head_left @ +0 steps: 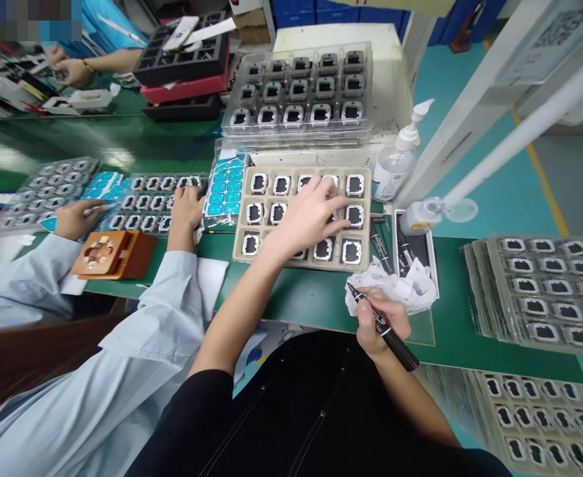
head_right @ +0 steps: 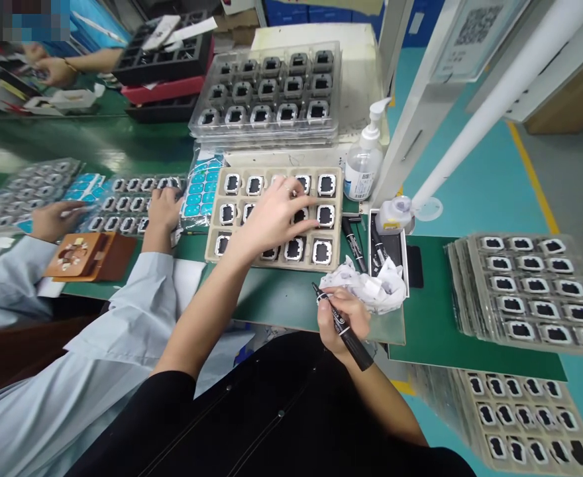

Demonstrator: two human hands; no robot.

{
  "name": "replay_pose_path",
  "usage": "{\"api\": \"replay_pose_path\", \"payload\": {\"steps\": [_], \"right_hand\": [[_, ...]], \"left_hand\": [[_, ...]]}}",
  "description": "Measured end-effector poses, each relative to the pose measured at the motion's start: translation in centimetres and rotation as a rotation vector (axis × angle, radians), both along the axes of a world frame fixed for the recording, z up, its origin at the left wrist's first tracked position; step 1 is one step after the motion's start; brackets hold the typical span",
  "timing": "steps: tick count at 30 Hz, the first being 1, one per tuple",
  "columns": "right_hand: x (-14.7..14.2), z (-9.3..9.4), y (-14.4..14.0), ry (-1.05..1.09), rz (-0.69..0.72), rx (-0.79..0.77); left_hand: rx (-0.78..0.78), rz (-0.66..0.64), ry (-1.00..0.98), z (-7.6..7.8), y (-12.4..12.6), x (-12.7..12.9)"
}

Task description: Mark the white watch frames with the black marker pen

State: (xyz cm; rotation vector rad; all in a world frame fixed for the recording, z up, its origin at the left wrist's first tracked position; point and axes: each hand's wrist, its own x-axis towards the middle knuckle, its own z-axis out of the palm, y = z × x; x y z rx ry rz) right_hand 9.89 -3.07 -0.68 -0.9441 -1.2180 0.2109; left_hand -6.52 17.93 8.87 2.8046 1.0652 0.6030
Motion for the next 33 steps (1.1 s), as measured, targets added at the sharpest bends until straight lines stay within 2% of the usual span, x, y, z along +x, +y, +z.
{"api": "replay_pose_path", "payload": {"steps": [6,11,14,17,20,23,26,28,33], "right_hand": [[0.2,-0.7,-0.2,0.002,-0.026,-0.010],[0.5,-1.3,0.0,0.010,-0.037,-0.007],[0.6,-1.6,0.0,0.014,-0.031,0.002],[0.9,-1.7,-0.1,0.027,-0.030,0.017],[1.0,-1.8,-0.1,0.031,-0.023,0.016],[1.0,-1.7,0.0,0.028,-0.020,-0.012],[0.7,-1.3,0.1,0.024,0.041,-0.046],[0.4,-0.8,0.2,0.016,0.103,-0.063],[-0.1,0.7,0.5,-0.073,0.155,-0.137]], "left_hand": [[-0.038,-0.144,0.029,-0.3,3.0,3.0],[-0.089,-0.160,0.041,0.7,2.8,3.2],[-0.149,-0.162,-0.106,1.5,2.0,2.2],[-0.356,-0.172,-0.419,1.5,-0.3,-0.3],[-0.600,-0.134,-0.766,-0.1,-4.6,-3.1],[-0.709,-0.016,-0.937,-2.9,-9.9,-4.2],[-0.747,0.089,-1.001,-5.6,-14.3,-3.6],[-0.733,0.138,-1.025,-7.0,-16.2,-2.7],[-0.653,0.241,-0.948,-8.9,-18.2,-1.5]]}}
